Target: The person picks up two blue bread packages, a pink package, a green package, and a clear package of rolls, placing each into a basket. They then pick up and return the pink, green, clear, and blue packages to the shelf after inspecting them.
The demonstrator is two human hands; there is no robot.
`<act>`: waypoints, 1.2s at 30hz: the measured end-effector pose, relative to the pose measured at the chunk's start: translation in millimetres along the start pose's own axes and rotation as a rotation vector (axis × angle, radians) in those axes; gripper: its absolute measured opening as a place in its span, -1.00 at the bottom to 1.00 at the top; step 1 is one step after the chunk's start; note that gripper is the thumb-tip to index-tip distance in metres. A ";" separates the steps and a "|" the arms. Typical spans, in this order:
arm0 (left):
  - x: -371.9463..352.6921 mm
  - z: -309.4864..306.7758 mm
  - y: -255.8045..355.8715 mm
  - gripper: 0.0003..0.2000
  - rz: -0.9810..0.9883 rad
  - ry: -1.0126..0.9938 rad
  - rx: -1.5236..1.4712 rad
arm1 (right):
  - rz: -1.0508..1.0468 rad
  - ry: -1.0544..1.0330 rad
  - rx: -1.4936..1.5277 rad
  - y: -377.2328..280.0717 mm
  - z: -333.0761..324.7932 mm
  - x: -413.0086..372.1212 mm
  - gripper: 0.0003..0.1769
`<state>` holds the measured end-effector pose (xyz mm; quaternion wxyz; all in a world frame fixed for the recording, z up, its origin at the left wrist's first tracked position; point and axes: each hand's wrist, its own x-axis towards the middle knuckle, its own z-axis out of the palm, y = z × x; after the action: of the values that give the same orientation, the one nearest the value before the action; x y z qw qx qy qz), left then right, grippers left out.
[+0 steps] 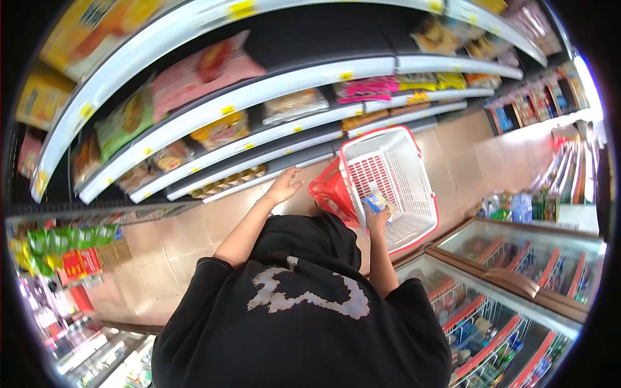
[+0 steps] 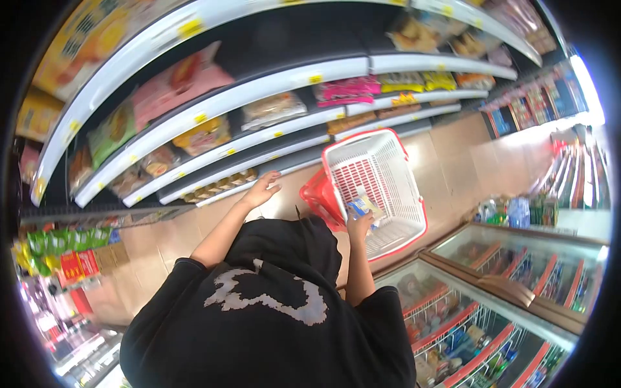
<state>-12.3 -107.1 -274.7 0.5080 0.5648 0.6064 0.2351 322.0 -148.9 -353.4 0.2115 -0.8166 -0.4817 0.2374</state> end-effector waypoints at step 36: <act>-167.3 -383.5 63.1 -0.17 0.139 0.997 0.924 | -0.879 -0.171 0.393 -510.4 -21.0 -10.2 -0.30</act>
<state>-348.0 -135.1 -18.7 -0.1415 0.5857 0.7682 0.2162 -20.2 67.5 -41.8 0.4016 -0.4583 -0.7425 0.2783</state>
